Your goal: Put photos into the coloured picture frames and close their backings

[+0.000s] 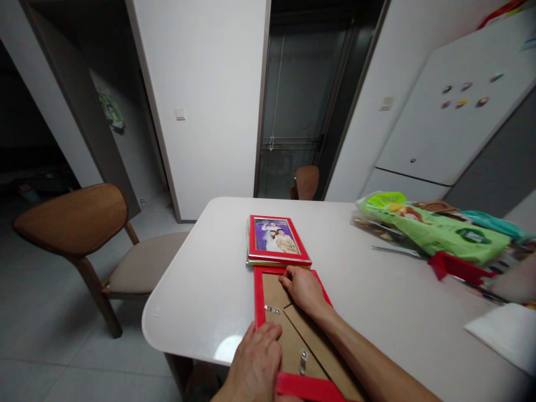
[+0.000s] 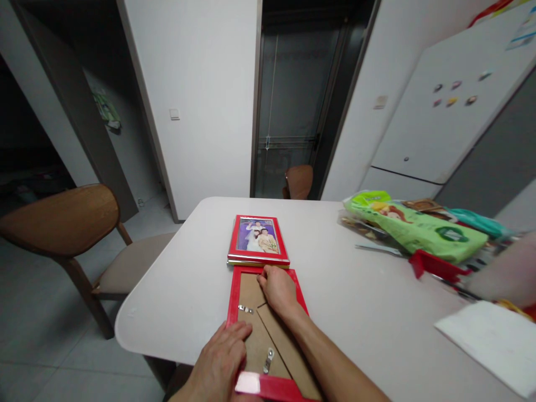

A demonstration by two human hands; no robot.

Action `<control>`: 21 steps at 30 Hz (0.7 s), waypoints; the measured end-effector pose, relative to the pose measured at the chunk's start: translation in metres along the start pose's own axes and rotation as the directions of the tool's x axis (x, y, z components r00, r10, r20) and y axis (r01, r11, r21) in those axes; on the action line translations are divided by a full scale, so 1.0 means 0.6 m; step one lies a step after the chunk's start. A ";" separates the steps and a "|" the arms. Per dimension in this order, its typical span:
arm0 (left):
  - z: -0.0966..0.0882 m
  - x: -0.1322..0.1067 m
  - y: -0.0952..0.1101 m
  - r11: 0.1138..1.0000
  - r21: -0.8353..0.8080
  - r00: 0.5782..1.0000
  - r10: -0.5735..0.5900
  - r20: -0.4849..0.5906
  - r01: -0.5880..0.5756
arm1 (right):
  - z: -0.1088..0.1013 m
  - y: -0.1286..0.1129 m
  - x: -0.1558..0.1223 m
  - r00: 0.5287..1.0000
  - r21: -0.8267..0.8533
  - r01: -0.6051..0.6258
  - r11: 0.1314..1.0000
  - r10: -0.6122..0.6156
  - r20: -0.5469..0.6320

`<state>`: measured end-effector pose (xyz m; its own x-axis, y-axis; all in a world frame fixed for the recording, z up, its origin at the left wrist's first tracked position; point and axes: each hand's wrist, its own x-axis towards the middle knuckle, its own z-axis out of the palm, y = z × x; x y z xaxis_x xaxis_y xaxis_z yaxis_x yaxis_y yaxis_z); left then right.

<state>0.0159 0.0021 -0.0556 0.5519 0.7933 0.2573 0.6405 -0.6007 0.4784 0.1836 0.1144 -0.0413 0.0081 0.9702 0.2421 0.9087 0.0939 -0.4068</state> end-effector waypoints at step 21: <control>0.003 0.022 0.053 0.953 0.017 0.937 0.302 -0.177 -0.304 | -0.104 0.072 -0.208 0.901 0.922 -0.355 0.157 0.319 0.292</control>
<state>0.0444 -0.0068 -0.0386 0.6154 0.5795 0.5343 0.4517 -0.8148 0.3635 0.2476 -0.0163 -0.0339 0.1754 0.9698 -0.1694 -0.2453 -0.1236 -0.9615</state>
